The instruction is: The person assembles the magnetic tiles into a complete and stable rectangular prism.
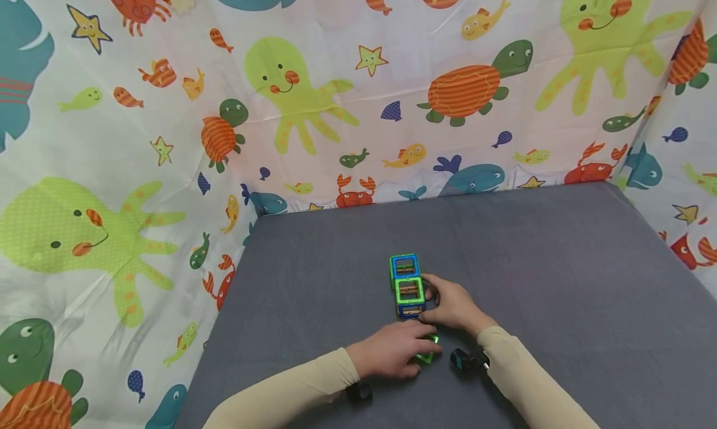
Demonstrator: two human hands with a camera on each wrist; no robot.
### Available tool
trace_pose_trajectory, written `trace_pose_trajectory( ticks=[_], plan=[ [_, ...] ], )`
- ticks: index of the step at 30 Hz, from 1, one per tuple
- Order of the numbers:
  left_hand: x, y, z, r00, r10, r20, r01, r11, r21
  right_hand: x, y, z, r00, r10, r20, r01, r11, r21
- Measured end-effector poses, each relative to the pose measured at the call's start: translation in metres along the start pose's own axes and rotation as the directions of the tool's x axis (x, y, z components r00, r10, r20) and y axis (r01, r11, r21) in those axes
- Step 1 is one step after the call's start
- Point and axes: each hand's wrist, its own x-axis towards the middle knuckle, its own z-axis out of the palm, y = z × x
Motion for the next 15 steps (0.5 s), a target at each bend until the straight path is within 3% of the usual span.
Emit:
trace_pose_trajectory(
  ticks=[15],
  plan=[
    [0.0076, 0.0091, -0.0070, 0.998, -0.051, 0.046, 0.047, 0.994, 0.099, -0.0007, -0.0004, -0.0006, 1.000, 0.008, 0.012, -0.008, 1.000, 0.011]
  ],
)
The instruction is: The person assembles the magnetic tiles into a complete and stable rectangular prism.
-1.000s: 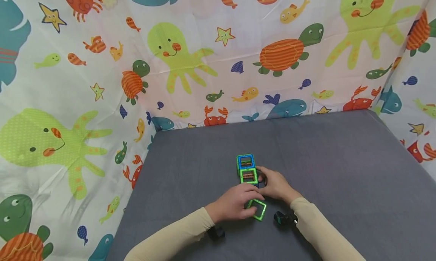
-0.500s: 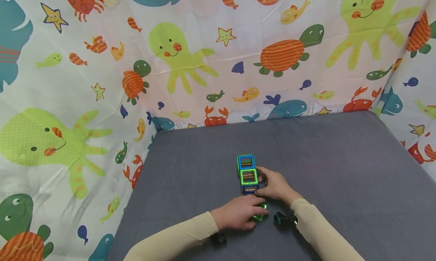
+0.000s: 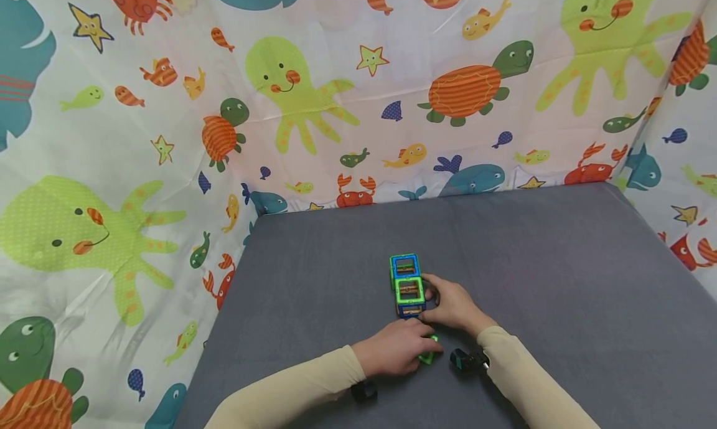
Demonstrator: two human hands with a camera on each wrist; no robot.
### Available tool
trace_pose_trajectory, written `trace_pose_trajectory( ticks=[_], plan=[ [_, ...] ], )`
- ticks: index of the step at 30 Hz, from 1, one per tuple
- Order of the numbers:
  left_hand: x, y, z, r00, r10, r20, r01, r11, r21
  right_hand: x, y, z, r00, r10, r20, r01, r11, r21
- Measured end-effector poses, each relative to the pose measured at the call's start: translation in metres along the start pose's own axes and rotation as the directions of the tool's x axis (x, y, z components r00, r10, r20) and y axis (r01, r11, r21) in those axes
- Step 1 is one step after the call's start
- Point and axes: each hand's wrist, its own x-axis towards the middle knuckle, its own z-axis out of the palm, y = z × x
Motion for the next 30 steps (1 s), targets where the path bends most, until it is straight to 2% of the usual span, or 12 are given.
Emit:
trace_pose_trajectory(
  ticks=[7, 16, 26, 30],
  plan=[
    [0.004, 0.000, -0.002, 1.000, -0.005, 0.009, 0.005, 1.000, 0.023, 0.001, 0.000, 0.000, 1.000, -0.010, -0.001, 0.010, 1.000, -0.005],
    [0.005, -0.002, 0.000, 1.000, 0.026, -0.004, -0.026, 0.999, 0.047, 0.001, 0.001, 0.000, 1.000, -0.015, -0.013, 0.015, 1.000, -0.023],
    [0.004, -0.008, 0.000, 0.999, 0.045, -0.012, -0.045, 0.999, -0.022, 0.001, -0.001, 0.001, 1.000, 0.011, -0.007, -0.011, 1.000, -0.010],
    [0.002, -0.010, -0.005, 0.998, 0.051, -0.040, -0.053, 0.997, -0.061, 0.002, -0.001, 0.000, 1.000, 0.011, -0.006, -0.011, 1.000, -0.017]
  ],
)
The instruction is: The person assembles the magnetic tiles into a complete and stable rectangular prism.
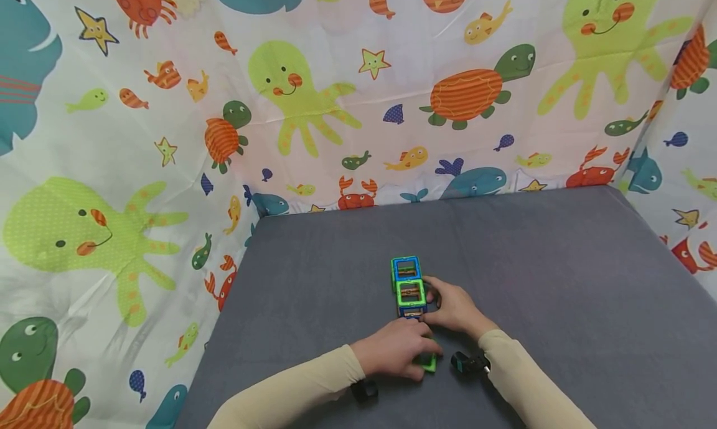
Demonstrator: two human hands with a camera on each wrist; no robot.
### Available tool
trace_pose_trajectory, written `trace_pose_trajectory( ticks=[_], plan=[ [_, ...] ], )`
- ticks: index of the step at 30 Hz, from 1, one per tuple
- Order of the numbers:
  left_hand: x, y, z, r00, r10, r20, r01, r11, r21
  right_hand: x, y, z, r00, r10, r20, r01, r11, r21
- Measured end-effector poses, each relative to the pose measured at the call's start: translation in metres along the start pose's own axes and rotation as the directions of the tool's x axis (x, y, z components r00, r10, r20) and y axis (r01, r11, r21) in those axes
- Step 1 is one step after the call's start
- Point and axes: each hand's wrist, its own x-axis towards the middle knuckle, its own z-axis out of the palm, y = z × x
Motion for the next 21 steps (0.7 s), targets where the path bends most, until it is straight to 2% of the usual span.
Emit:
trace_pose_trajectory(
  ticks=[5, 10, 16, 21],
  plan=[
    [-0.003, -0.002, -0.010, 0.998, -0.008, -0.058, 0.003, 0.997, -0.081, 0.000, 0.000, 0.000, 1.000, -0.015, -0.012, 0.015, 1.000, -0.016],
    [-0.006, -0.006, -0.024, 0.990, -0.028, -0.140, 0.013, 0.994, -0.105, 0.001, 0.000, 0.000, 1.000, -0.012, -0.013, 0.012, 1.000, -0.020],
    [-0.014, -0.018, -0.042, 0.952, -0.068, -0.297, 0.017, 0.985, -0.171, 0.000, 0.002, 0.000, 0.998, -0.054, -0.018, 0.054, 0.998, -0.029],
    [-0.021, -0.032, -0.053, 0.927, -0.157, -0.340, 0.066, 0.963, -0.262, -0.001, 0.005, 0.000, 0.997, -0.077, -0.026, 0.077, 0.997, -0.022]
  ],
)
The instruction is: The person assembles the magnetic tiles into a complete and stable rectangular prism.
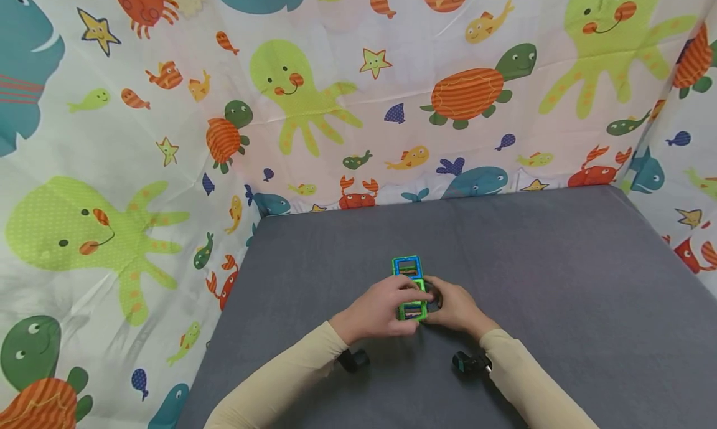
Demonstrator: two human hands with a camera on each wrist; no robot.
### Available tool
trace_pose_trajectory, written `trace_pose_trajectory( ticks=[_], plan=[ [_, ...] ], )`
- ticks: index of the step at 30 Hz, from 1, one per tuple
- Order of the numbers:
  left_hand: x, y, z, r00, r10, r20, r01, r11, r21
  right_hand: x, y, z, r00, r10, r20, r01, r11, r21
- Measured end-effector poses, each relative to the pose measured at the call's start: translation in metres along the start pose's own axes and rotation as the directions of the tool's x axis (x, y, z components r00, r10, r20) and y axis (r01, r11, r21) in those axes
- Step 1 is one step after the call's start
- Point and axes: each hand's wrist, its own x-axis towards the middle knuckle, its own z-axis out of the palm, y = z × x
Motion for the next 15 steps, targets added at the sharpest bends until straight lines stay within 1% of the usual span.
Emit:
trace_pose_trajectory(
  ticks=[3, 6, 11, 15],
  plan=[
    [-0.002, -0.008, -0.006, 0.997, -0.054, -0.048, 0.053, 0.998, -0.021, 0.000, 0.000, 0.000, 1.000, -0.002, 0.003, 0.002, 1.000, 0.014],
    [-0.003, -0.017, -0.009, 0.991, -0.102, -0.086, 0.099, 0.994, -0.038, -0.001, -0.001, -0.001, 1.000, 0.002, 0.006, -0.003, 1.000, 0.019],
    [-0.007, -0.027, -0.010, 0.979, -0.171, -0.112, 0.163, 0.984, -0.078, 0.000, -0.001, 0.000, 1.000, 0.021, 0.007, -0.021, 1.000, 0.024],
    [-0.010, -0.034, -0.008, 0.969, -0.205, -0.135, 0.191, 0.976, -0.110, 0.000, -0.001, 0.000, 1.000, 0.018, 0.009, -0.018, 0.999, 0.027]
  ],
)
